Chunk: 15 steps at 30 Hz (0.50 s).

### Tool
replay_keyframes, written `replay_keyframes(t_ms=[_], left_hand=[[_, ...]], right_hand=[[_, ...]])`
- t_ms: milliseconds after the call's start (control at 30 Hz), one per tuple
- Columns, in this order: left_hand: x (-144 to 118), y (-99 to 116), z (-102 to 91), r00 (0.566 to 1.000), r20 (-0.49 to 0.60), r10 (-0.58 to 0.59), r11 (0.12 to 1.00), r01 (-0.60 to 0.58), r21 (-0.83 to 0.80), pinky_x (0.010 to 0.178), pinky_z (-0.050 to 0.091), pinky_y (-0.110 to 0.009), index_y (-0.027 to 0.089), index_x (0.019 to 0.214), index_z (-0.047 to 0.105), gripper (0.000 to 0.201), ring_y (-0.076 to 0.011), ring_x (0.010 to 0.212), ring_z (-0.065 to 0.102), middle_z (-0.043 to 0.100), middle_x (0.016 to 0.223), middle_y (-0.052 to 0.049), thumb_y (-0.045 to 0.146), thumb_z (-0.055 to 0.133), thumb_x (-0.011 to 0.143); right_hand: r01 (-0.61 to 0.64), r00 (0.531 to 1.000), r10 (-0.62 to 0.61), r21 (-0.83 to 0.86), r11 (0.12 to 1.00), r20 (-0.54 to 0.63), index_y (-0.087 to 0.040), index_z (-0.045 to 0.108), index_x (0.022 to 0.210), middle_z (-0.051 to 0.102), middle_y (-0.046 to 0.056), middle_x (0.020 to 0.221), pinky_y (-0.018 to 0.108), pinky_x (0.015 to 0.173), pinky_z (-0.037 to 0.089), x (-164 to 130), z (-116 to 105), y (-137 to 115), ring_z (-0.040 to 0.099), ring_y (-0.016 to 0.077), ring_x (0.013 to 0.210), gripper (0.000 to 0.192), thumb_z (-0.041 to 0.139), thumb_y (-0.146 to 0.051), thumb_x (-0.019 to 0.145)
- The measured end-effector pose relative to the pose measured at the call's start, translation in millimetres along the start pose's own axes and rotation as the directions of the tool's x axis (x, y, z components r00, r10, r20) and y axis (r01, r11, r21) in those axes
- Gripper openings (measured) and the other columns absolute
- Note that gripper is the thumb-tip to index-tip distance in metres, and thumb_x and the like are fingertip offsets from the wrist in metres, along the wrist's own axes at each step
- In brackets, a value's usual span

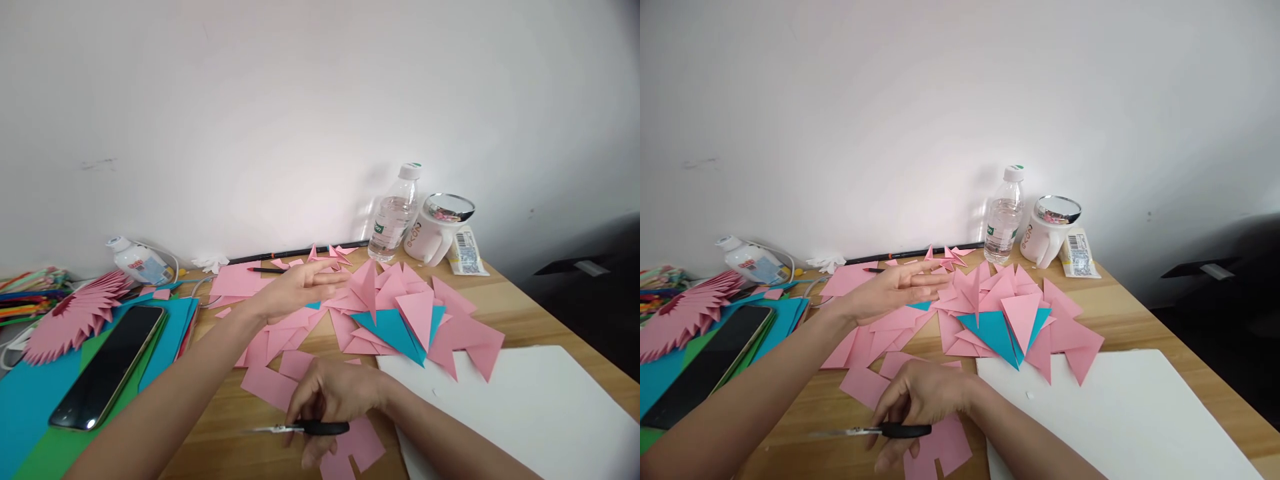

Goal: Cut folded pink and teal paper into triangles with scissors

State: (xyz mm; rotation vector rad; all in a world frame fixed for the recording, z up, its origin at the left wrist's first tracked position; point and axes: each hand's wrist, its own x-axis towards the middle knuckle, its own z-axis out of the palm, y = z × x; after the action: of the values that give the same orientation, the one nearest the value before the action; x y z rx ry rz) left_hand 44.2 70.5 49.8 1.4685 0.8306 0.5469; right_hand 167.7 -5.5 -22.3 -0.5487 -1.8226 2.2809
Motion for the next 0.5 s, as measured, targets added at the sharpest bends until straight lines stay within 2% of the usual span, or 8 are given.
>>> replay_keyframes(t_ms=[67, 133, 200, 300, 400, 500], left_hand=[[-5, -14, -12.4, 0.993, -0.095, 0.065, 0.945, -0.031, 0.324, 0.081, 0.045, -0.036, 0.02, 0.099, 0.062, 0.027, -0.022, 0.094, 0.06, 0.064, 0.103, -0.009, 0.024, 0.053, 0.074], [-14, -32, -27.7, 0.975, -0.2, 0.099, 0.766, 0.054, 0.641, 0.077, 0.044, -0.035, 0.018, 0.089, 0.063, 0.021, -0.0211, 0.086, 0.059, 0.065, 0.091, -0.006, 0.022, 0.049, 0.073], [-28, -49, -41.8, 0.969, -0.24, 0.058, 0.571, 0.165, 0.804, 0.08, 0.042, -0.035, 0.02, 0.095, 0.061, 0.029, -0.0228, 0.091, 0.056, 0.063, 0.092, -0.006, 0.02, 0.054, 0.067], [-52, -61, -55.4, 0.951, -0.308, -0.033, 0.401, 0.295, 0.868, 0.075, 0.041, -0.034, 0.025, 0.103, 0.055, 0.043, -0.0245, 0.094, 0.052, 0.057, 0.098, -0.005, 0.026, 0.061, 0.061], [-72, -57, -60.8, 0.896, -0.435, -0.092, 0.309, 0.441, 0.843, 0.067, 0.04, -0.032, 0.02, 0.091, 0.053, 0.033, -0.0242, 0.084, 0.054, 0.056, 0.09, -0.006, 0.036, 0.059, 0.063], [-87, -50, -60.9, 0.86, -0.499, -0.107, 0.242, 0.509, 0.826, 0.066, 0.039, -0.032, 0.017, 0.083, 0.051, 0.034, -0.0255, 0.083, 0.054, 0.056, 0.089, -0.008, 0.038, 0.064, 0.059]], right_hand=[[0.031, 0.999, -0.031, 0.0, 1.0, -0.013, -0.015, 0.07, 0.088, 0.065, -0.002, 0.058, 0.013, 0.044, 0.046, 4, -4, 4, 0.057, 0.0062, 0.044, 0.046, 0.076, -0.039, 0.049], [0.074, 0.997, -0.072, 0.046, 0.996, -0.027, -0.014, 0.069, 0.088, 0.065, -0.001, 0.057, 0.013, 0.041, 0.043, 8, -8, 8, 0.057, 0.0066, 0.043, 0.045, 0.076, -0.038, 0.052], [0.091, 0.995, -0.087, 0.109, 0.99, -0.045, -0.013, 0.068, 0.087, 0.063, -0.002, 0.055, 0.013, 0.04, 0.042, 10, -11, 10, 0.056, 0.0064, 0.042, 0.041, 0.077, -0.036, 0.054], [0.097, 0.994, -0.088, 0.158, 0.983, -0.059, -0.013, 0.067, 0.086, 0.06, -0.003, 0.052, 0.013, 0.038, 0.04, 10, -13, 9, 0.054, 0.0056, 0.04, 0.037, 0.076, -0.033, 0.057], [0.106, 0.99, -0.089, 0.16, 0.981, -0.113, -0.012, 0.066, 0.083, 0.059, -0.003, 0.052, 0.014, 0.037, 0.04, 10, -13, 7, 0.052, 0.0053, 0.038, 0.032, 0.073, -0.033, 0.06], [0.151, 0.968, -0.116, 0.145, 0.978, -0.225, -0.013, 0.064, 0.08, 0.06, -0.002, 0.055, 0.016, 0.04, 0.043, 13, -12, 6, 0.054, 0.0067, 0.041, 0.027, 0.07, -0.034, 0.065]])
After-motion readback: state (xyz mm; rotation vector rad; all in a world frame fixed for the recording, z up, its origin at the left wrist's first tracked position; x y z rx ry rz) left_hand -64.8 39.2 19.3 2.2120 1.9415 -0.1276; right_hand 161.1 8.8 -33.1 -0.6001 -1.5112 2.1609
